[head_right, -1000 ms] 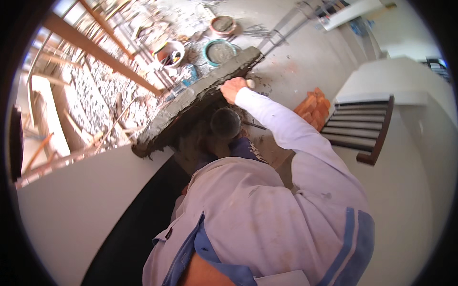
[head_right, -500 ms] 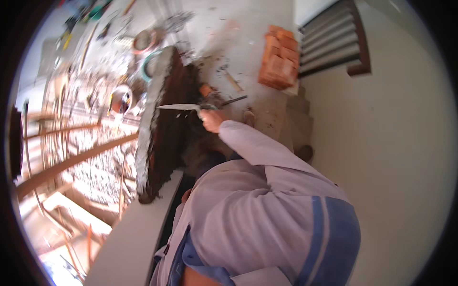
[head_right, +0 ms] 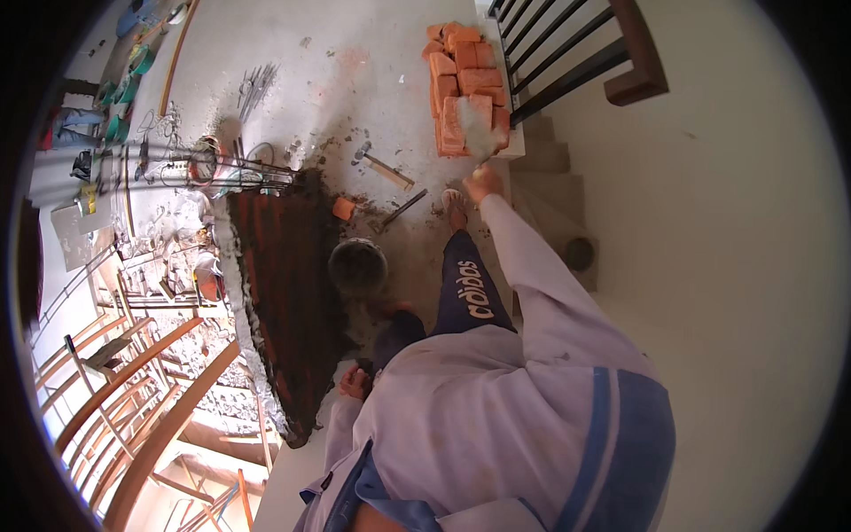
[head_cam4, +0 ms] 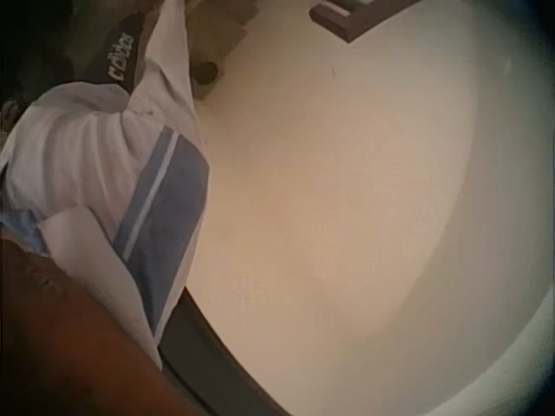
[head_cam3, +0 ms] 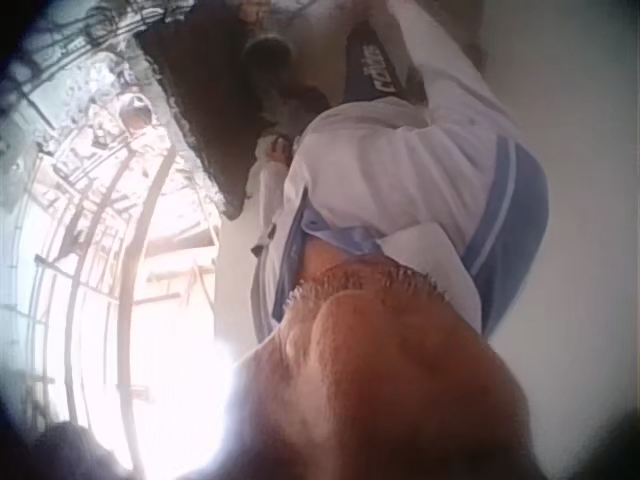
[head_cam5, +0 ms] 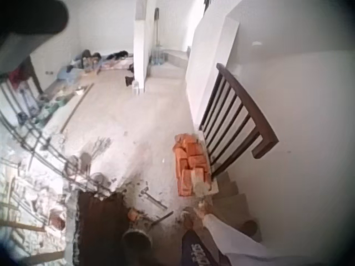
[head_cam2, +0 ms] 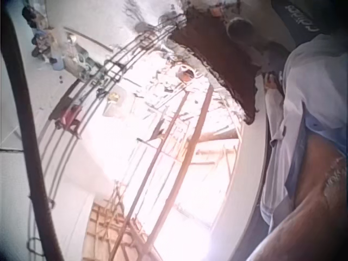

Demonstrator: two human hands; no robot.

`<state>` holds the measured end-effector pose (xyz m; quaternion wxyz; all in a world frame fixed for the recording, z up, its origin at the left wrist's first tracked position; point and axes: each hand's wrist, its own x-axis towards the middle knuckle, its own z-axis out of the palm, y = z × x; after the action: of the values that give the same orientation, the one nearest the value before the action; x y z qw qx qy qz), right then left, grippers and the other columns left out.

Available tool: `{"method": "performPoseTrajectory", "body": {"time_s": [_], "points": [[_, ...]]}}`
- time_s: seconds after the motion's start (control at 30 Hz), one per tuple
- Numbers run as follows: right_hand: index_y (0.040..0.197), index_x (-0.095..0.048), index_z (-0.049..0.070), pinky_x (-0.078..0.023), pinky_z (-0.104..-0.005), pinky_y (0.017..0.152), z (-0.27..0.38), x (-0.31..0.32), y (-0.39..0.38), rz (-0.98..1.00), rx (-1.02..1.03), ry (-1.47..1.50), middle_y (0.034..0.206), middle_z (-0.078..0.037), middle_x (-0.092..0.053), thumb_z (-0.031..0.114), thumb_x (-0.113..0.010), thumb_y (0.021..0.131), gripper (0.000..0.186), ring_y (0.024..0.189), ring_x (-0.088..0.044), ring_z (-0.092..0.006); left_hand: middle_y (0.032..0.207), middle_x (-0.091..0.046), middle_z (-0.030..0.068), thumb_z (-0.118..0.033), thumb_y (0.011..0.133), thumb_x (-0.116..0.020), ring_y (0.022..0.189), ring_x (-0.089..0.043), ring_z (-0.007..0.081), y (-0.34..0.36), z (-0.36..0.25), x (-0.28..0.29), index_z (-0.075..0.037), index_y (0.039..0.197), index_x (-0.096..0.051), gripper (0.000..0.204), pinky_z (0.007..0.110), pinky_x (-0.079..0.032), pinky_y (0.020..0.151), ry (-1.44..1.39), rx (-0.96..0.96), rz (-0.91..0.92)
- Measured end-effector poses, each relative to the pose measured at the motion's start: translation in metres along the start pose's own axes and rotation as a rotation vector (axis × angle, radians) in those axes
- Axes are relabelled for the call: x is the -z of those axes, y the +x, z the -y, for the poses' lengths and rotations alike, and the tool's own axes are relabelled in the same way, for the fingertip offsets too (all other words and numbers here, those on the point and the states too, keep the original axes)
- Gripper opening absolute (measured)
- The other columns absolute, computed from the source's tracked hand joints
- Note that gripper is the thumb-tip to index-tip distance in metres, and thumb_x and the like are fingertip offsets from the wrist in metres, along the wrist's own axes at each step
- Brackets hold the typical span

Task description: The person builds a brick wall by applying mortar with a trowel, placing individual bricks on the mortar bed, and using a hammer to tap them into alignment.

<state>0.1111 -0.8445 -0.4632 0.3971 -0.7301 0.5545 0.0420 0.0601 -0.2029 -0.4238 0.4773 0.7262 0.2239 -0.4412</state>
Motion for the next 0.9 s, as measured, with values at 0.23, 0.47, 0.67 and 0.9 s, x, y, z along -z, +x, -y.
{"method": "performPoseTrajectory", "body": {"time_s": [0.23,0.47,0.67,0.9], "points": [[0.136,-0.037,-0.005,-0.042,-0.0405,0.101,-0.023,-0.005,0.209,-0.169,-0.196,0.017,0.134,-0.024,-0.046,0.031,-0.079,0.071,0.086,0.121,-0.049,-0.0365,0.094,-0.066,0.0094,-0.026,0.087,-0.066,0.083,-0.064,0.0168,-0.020,-0.056,-0.164,0.002,0.125,-0.054,0.048,0.030,-0.052,0.076,-0.094,0.136,-0.023],[0.130,-0.040,-0.005,-0.050,-0.0400,0.094,-0.070,-0.087,0.307,-0.426,0.038,-0.210,0.136,-0.022,-0.042,0.031,-0.080,0.071,0.080,0.115,-0.055,-0.0323,0.098,-0.067,0.0103,-0.028,0.090,-0.061,0.090,-0.064,0.0161,0.039,-0.166,-0.292,0.000,0.126,-0.054,0.046,0.028,-0.050,0.082,0.067,0.175,0.065],[0.127,-0.041,-0.003,-0.053,-0.0382,0.088,-0.040,-0.077,0.281,-0.120,-0.238,0.045,0.133,-0.020,-0.045,0.029,-0.079,0.072,0.074,0.110,-0.057,-0.0288,0.092,-0.068,0.0059,-0.030,0.088,-0.062,0.085,-0.064,0.0138,0.059,-0.219,-0.294,-0.004,0.123,-0.059,0.043,0.028,-0.048,0.078,0.205,0.034,-0.038],[0.121,-0.041,0.003,-0.057,-0.0359,0.071,-0.060,0.016,0.268,0.133,-0.384,0.596,0.110,-0.008,-0.052,0.011,-0.072,0.079,0.053,0.091,-0.060,-0.0196,0.099,-0.068,0.0093,-0.032,0.087,-0.063,0.091,-0.064,0.0153,0.093,-0.241,-0.299,-0.001,0.124,-0.057,0.048,0.029,-0.049,0.082,-0.006,-0.056,-0.022]]}}
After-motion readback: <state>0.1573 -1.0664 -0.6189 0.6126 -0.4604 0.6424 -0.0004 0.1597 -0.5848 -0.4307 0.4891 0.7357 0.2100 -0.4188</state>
